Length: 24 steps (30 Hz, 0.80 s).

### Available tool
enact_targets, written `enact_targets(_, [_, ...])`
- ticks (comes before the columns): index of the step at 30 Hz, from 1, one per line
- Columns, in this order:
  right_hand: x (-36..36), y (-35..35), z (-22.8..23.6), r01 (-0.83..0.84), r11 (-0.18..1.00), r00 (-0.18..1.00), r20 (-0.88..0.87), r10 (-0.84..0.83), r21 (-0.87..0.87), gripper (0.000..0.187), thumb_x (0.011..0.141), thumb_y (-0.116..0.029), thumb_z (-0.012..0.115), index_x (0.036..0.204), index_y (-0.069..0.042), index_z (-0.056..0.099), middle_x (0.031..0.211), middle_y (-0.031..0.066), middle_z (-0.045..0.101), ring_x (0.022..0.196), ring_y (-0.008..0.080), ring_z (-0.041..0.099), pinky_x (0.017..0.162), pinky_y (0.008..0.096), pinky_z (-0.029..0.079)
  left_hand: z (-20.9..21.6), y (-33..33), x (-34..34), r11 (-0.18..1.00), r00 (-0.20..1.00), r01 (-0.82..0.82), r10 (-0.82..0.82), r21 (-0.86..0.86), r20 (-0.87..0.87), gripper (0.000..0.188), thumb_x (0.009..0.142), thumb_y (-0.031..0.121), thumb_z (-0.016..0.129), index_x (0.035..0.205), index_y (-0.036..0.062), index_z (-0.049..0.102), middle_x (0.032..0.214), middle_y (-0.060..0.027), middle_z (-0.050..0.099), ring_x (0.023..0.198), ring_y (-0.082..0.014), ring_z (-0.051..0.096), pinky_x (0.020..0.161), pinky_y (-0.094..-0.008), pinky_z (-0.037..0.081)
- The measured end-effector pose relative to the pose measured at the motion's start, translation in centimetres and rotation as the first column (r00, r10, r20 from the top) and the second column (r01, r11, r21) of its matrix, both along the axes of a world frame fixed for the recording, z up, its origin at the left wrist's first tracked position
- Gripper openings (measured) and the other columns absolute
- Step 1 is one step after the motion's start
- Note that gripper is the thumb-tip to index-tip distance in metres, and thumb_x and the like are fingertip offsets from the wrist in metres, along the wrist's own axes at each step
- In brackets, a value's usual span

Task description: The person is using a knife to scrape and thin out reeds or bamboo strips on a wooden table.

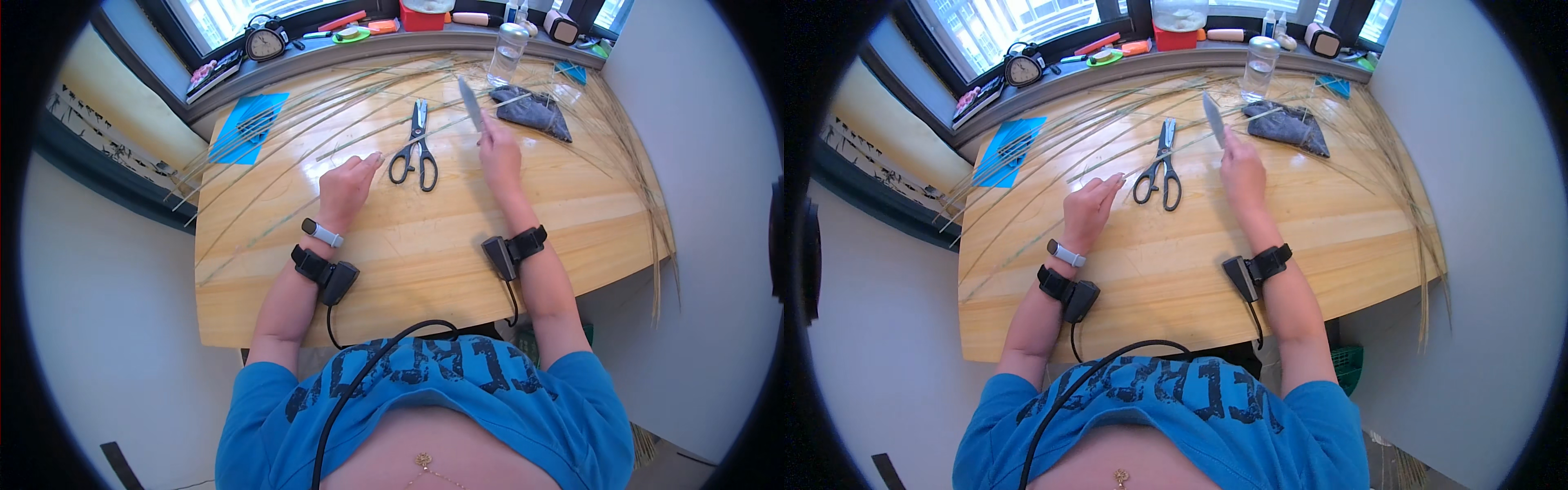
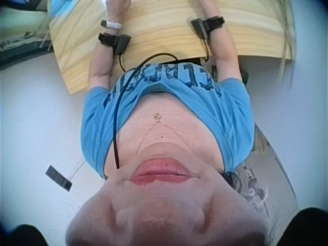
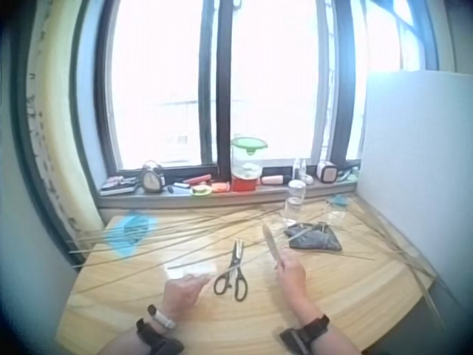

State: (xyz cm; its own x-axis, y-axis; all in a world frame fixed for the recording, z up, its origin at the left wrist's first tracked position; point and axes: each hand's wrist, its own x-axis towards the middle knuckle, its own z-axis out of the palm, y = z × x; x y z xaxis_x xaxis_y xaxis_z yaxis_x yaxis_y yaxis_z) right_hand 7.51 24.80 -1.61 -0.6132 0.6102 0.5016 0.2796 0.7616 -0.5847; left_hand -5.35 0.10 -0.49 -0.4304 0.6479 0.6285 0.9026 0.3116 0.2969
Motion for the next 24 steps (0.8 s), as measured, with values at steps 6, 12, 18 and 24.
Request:
enact_targets(6, [-0.8,-6.0,0.3,-0.193,0.977,0.978,0.092,0.185,0.089,0.035,0.087,-0.011,0.054,0.121,-0.014,0.060,0.080,0.0183,0.060,0.074,0.0345,0.059,0.066,0.0438,0.047,-0.3,0.2,0.0,1.000,1.000,-0.007,0.007,-0.010,-0.014,0.017,0.087,0.018,0.062,0.101,0.0103,0.068,0.066,-0.0086,0.055,0.054,-0.0256,0.055,0.047,-0.0344,0.042])
enact_targets(12, [0.1,-1.3,0.4,0.018,0.999,0.994,0.111,-0.023,0.045,0.035,0.088,-0.011,0.052,0.121,-0.015,0.060,0.082,0.0183,0.060,0.074,0.0342,0.059,0.063,0.0430,0.047,-0.3,0.3,0.2,1.000,0.999,0.008,-0.009,0.030,0.035,0.015,0.087,0.017,0.062,0.098,0.0091,0.069,0.067,-0.0090,0.056,0.054,-0.0254,0.055,0.047,-0.0339,0.042])
enact_targets(18, [-0.6,-7.4,1.0,-0.198,0.979,0.972,0.134,0.190,0.044,0.037,0.087,-0.009,0.052,0.123,-0.016,0.058,0.083,0.0180,0.059,0.076,0.0338,0.059,0.066,0.0424,0.047,-0.4,0.1,0.0,1.000,1.000,0.002,-0.003,0.012,0.029,0.014,0.087,0.017,0.062,0.096,0.0088,0.069,0.067,-0.0087,0.057,0.054,-0.0249,0.056,0.047,-0.0335,0.042])
enact_targets(24, [-0.3,-2.2,-0.4,-0.003,0.992,0.991,0.132,-0.014,0.126,0.040,0.088,-0.011,0.050,0.127,-0.014,0.054,0.086,0.0163,0.058,0.073,0.0358,0.061,0.064,0.0451,0.050,0.1,0.2,0.0,0.999,0.999,-0.002,0.003,0.032,-0.032,0.014,0.087,0.018,0.062,0.096,0.0104,0.070,0.066,-0.0077,0.057,0.054,-0.0245,0.056,0.047,-0.0335,0.042])
